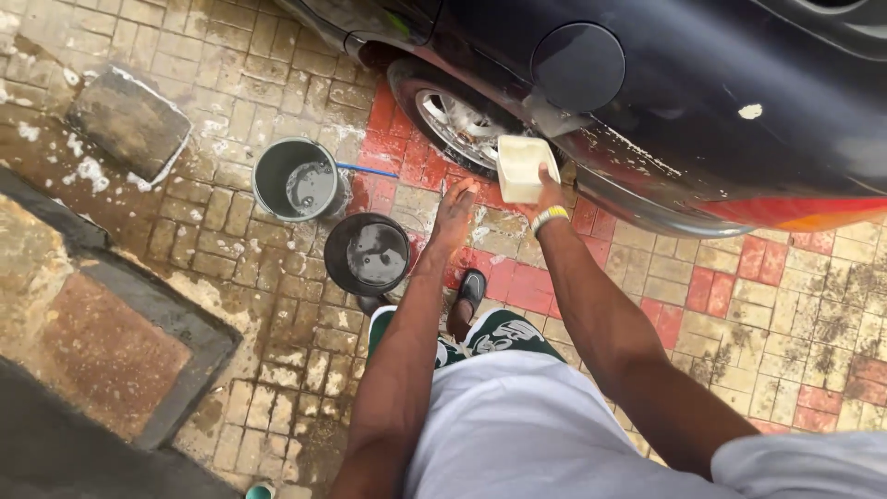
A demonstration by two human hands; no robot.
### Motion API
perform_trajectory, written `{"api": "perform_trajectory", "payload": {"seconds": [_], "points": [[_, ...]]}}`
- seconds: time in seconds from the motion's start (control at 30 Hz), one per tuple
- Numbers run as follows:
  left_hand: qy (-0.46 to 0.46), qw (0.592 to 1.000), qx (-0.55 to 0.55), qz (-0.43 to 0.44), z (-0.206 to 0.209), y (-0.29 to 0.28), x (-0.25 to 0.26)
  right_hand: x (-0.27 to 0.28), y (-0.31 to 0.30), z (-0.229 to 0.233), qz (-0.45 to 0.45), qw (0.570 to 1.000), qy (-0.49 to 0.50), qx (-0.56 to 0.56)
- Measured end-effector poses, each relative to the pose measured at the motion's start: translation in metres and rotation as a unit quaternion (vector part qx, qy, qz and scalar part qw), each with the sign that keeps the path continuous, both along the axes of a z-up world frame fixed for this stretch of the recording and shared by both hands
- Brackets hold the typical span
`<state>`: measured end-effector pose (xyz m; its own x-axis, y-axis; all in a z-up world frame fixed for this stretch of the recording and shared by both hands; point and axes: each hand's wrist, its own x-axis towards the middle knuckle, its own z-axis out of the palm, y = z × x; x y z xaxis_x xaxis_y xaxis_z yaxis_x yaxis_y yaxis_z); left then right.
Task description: The person is washing the wheel rim and tire of a black car using a cleaning brush and a container of soapy water from a bucket.
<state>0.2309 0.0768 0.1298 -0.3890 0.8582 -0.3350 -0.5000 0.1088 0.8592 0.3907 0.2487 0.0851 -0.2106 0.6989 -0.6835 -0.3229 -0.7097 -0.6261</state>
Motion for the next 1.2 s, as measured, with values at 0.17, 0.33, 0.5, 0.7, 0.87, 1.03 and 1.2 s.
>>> {"api": "perform_trajectory", "payload": {"seconds": [0.17, 0.33, 0.5, 0.7, 0.87, 1.03, 1.2], "points": [[0.013, 1.0, -0.004, -0.021, 0.016, -0.003, 0.005, 0.05, -0.042, 0.019, 0.027, 0.999, 0.028, 0.013], [0.041, 0.997, 0.001, -0.06, 0.007, -0.004, 0.014, 0.09, -0.079, 0.04, 0.007, 1.0, -0.023, 0.003], [0.042, 0.996, 0.023, -0.08, -0.022, -0.003, 0.024, 0.111, -0.109, 0.053, -0.028, 0.996, -0.079, 0.025], [-0.021, 0.994, 0.004, -0.11, -0.023, -0.011, 0.032, 0.126, -0.119, 0.073, -0.05, 0.993, -0.106, -0.012], [-0.001, 0.996, -0.014, -0.088, 0.002, -0.024, 0.039, 0.154, -0.097, 0.044, 0.005, 0.998, -0.067, -0.014], [-0.024, 0.999, 0.007, -0.047, -0.011, -0.022, 0.054, 0.123, -0.04, 0.025, 0.054, 0.996, -0.061, -0.036], [0.049, 0.998, -0.035, -0.032, 0.04, -0.02, 0.074, 0.073, 0.057, -0.032, 0.104, 0.992, -0.057, -0.053]]}}
